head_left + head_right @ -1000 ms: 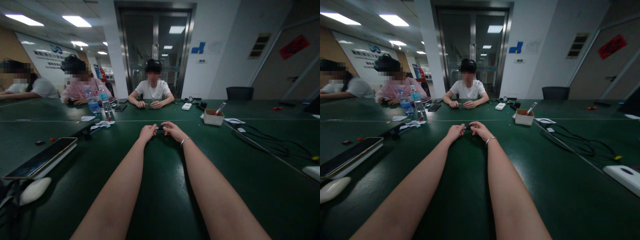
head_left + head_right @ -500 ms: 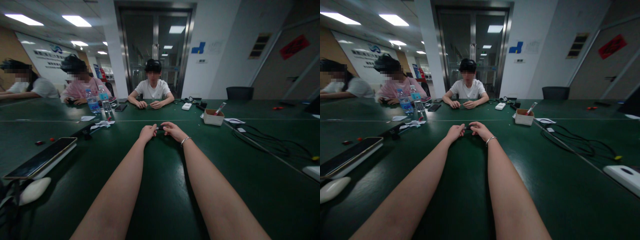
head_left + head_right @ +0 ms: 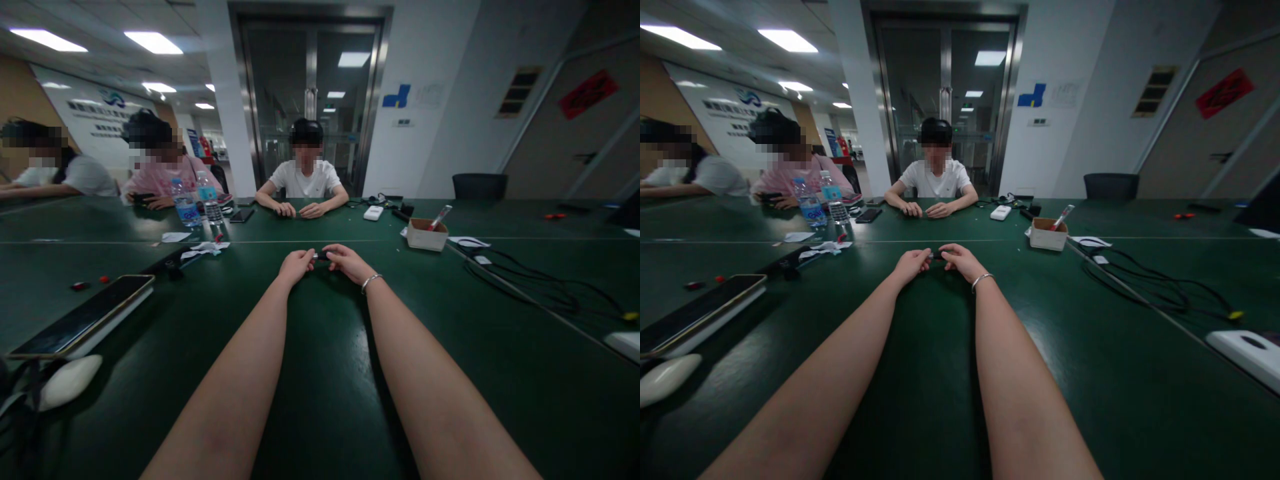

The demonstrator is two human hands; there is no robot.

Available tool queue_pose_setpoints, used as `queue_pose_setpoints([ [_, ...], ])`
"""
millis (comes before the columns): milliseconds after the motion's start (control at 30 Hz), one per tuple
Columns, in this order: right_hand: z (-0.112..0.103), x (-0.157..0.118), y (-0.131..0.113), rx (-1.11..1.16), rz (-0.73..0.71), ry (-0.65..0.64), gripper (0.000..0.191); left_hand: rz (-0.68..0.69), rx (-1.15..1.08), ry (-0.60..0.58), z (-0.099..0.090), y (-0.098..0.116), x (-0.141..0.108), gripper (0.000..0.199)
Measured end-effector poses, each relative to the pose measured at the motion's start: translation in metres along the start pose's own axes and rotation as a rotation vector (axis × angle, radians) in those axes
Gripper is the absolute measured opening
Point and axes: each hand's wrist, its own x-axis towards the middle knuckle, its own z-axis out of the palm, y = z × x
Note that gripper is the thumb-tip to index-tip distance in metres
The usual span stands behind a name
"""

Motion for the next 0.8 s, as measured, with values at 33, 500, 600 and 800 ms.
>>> queue_pose_setpoints([
  [33,0.0,0.0,0.0,0.005,0.003,0.006,0.016,0.008,-0.011,-0.005,0.0,0.001,-0.001,0.041],
  [500,-0.001,0.002,0.002,0.034,0.014,0.025,0.009,0.068,-0.227,-0.009,0.0,0.012,-0.009,0.025],
  [600,0.0,0.001,0.001,0.021,0.023,0.011,0.009,0.027,-0.229,-0.002,0.002,0.012,-0.008,0.021],
  [800,0.0,0.002,0.001,0.009,0.024,0.023,0.009,-0.007,-0.197,0.035,0.001,0.015,-0.008,0.021],
])
